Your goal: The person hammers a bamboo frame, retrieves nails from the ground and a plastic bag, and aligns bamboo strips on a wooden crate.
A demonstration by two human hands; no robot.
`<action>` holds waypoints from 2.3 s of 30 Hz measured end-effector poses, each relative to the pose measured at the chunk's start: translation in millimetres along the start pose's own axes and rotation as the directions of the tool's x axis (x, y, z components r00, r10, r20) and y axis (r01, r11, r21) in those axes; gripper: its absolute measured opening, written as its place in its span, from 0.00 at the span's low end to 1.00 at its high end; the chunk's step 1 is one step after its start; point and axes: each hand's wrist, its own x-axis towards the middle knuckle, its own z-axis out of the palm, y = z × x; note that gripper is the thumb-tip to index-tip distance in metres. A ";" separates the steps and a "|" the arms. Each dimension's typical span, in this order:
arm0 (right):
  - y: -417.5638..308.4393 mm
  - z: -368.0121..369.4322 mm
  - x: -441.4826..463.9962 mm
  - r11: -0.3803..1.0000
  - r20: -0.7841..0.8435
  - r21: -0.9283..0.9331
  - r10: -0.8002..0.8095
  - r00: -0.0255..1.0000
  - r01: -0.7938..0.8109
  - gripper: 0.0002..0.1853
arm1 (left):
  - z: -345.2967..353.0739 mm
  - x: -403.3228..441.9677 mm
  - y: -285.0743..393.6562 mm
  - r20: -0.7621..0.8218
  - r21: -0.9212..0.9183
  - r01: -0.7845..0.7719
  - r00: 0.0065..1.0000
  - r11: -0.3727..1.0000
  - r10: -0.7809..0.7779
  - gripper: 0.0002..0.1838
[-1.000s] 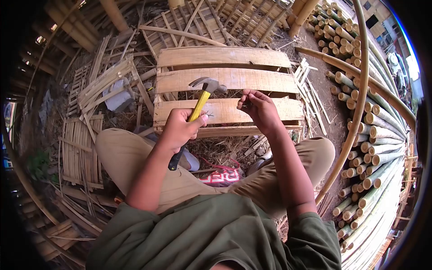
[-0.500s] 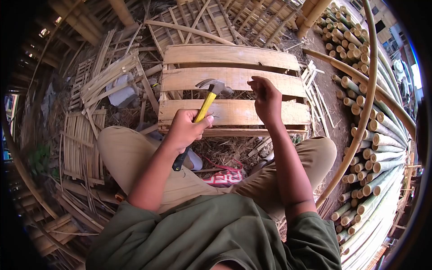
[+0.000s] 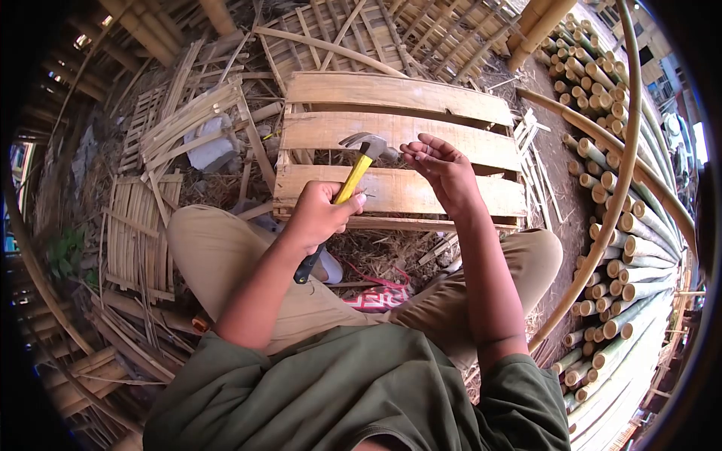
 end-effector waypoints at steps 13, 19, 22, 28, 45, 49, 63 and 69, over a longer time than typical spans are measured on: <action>1.6 11.8 -4.7 0.986 -0.043 0.101 0.138 0.990 -0.133 0.18 | -3.1 2.0 -1.7 -0.011 -0.009 0.007 1.000 1.000 -0.008 0.12; 1.4 6.8 -5.1 0.989 -0.048 0.099 0.111 0.993 -0.106 0.16 | -5.0 1.5 -1.9 0.015 -0.059 0.011 1.000 0.998 -0.010 0.12; -3.0 7.0 -7.6 0.999 -0.013 -0.015 0.042 0.999 -0.043 0.13 | -5.3 1.8 -3.4 0.010 -0.041 0.001 1.000 0.999 -0.001 0.12; -4.6 -8.4 7.6 0.365 0.254 -0.789 -0.538 0.804 0.494 0.11 | -4.2 0.1 0.1 0.009 -0.035 0.005 1.000 0.999 -0.004 0.12; 58.9 46.3 -33.3 0.828 0.171 0.056 0.543 0.823 -0.558 0.23 | -3.1 2.8 -13.4 -0.014 0.386 -0.271 0.954 0.882 0.299 0.09; 54.5 55.9 -38.8 0.863 0.118 0.051 0.495 0.861 -0.503 0.24 | 4.5 -12.1 8.2 -0.012 0.584 -0.199 0.967 0.787 0.254 0.08; 59.4 51.5 -38.3 0.862 0.141 -0.009 0.502 0.853 -0.506 0.24 | 9.3 -17.4 16.0 0.010 0.554 -0.227 0.964 0.801 0.266 0.09; 60.4 49.6 -36.7 0.858 0.164 0.011 0.505 0.848 -0.513 0.24 | 5.7 -12.3 6.0 0.022 0.528 -0.273 0.951 0.804 0.309 0.10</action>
